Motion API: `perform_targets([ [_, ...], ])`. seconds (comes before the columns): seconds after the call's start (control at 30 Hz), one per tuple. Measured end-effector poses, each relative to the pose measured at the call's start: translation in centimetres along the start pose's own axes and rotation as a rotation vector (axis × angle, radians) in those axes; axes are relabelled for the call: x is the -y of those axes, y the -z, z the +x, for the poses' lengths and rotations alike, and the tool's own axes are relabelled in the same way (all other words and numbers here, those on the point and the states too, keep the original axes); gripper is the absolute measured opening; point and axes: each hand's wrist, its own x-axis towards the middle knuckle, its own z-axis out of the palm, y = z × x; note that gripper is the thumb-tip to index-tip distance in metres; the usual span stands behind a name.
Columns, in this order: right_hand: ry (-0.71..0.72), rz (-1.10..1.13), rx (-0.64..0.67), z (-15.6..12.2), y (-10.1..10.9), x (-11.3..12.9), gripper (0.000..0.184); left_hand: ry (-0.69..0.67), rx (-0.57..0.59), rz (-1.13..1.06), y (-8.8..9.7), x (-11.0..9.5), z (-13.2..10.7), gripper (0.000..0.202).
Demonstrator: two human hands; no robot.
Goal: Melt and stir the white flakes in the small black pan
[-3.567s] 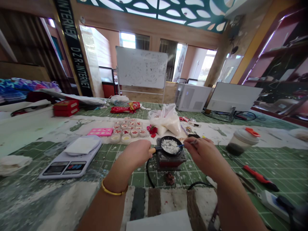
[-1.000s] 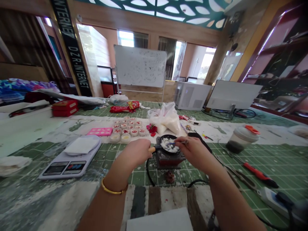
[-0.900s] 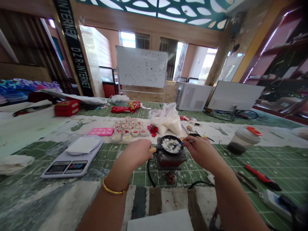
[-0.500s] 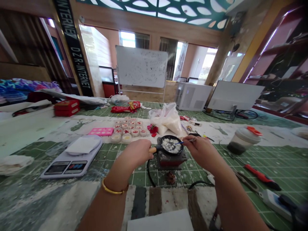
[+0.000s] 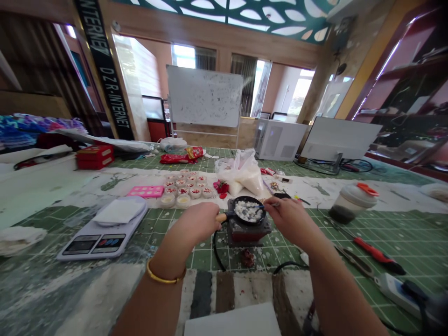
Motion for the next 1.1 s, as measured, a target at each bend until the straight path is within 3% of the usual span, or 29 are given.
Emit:
perform_targets([
  [0.2, 0.156, 0.127, 0.037, -0.3, 0.0, 0.5, 0.027, -0.006, -0.009, 0.009, -0.2, 0.0, 0.1, 0.019],
  [0.37, 0.036, 0.004, 0.027, -0.2, -0.1, 0.2, 0.028, -0.012, -0.011, 0.007, -0.1, 0.0, 0.0, 0.019],
  [0.53, 0.223, 0.136, 0.030, -0.2, -0.5, 0.5, 0.027, 0.002, 0.005, 0.014, -0.1, -0.2, 0.0, 0.020],
  [0.7, 0.076, 0.005, -0.008, 0.5, -1.0, 0.3, 0.027, 0.000, 0.013, 0.015, -0.1, -0.2, 0.1, 0.018],
  [0.9, 0.222, 0.134, -0.002, 0.3, -1.0, 0.4, 0.026, 0.007, 0.005, 0.017, -0.3, -0.4, 0.2, 0.018],
  [1.1, 0.077, 0.042, -0.012, 0.6, -0.9, -0.3, 0.026, -0.012, -0.011, 0.023, -0.3, -0.5, 0.1, 0.022],
])
